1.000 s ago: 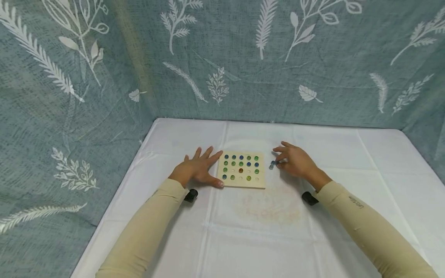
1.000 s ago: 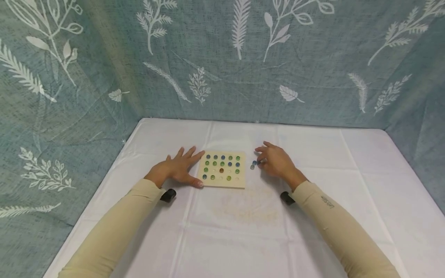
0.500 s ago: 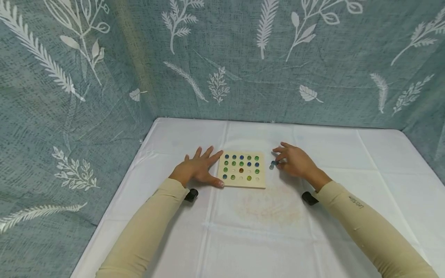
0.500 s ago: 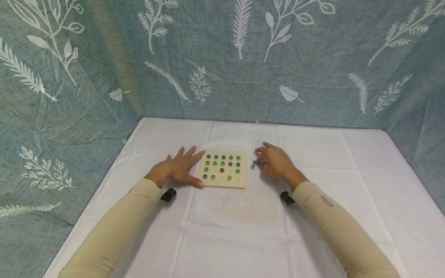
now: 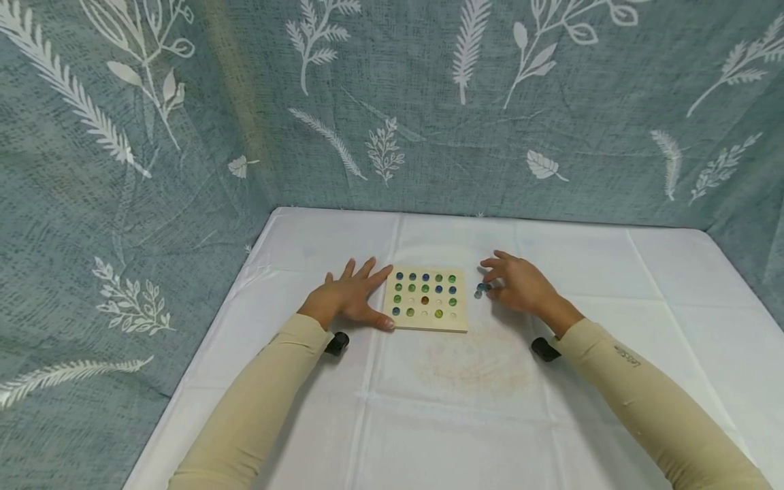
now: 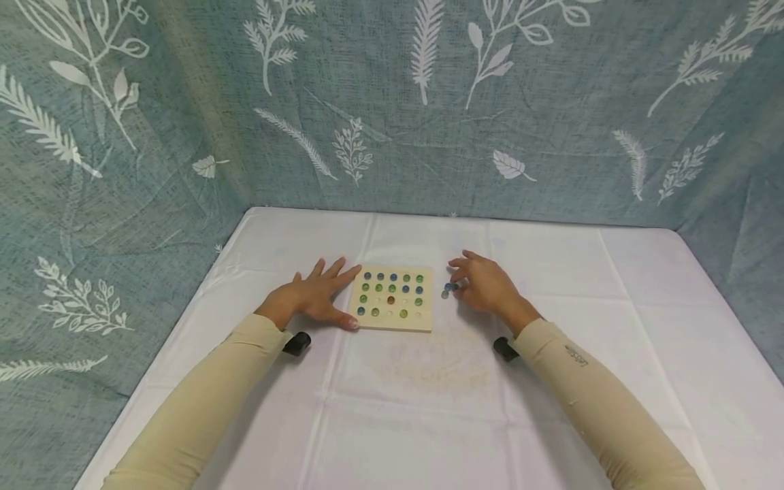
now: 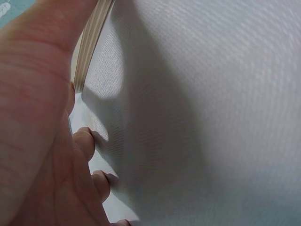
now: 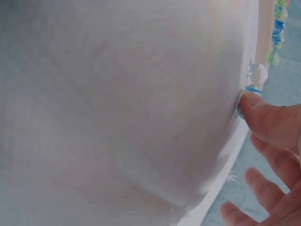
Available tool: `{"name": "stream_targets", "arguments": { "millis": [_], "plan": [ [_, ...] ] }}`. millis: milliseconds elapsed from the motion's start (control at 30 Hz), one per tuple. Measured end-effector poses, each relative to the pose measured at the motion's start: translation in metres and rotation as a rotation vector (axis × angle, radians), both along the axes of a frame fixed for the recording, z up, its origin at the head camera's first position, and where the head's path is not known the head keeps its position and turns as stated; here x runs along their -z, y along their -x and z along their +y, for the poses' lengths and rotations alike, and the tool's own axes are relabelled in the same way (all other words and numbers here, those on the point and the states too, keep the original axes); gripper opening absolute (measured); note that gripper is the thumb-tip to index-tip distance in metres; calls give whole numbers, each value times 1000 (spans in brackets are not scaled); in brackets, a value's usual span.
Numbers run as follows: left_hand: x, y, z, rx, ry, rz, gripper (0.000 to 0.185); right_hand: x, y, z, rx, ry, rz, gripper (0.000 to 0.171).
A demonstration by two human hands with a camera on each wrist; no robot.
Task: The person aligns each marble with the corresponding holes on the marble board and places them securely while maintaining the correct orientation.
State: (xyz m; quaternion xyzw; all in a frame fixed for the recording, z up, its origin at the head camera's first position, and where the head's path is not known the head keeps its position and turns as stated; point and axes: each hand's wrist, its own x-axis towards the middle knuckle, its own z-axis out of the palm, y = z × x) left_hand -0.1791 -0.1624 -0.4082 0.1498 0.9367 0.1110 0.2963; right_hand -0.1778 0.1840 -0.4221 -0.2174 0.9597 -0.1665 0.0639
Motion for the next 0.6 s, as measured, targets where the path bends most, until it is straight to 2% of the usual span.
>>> {"name": "stream_targets", "arguments": {
  "millis": [367,600],
  "plan": [
    [0,-1,0,-3,-1,-5,121,1,0,-2,-34,94,-24,25],
    [2,0,0,2,3,6,122,1,1,-6,-95,104,-14,18]
  ]
}}
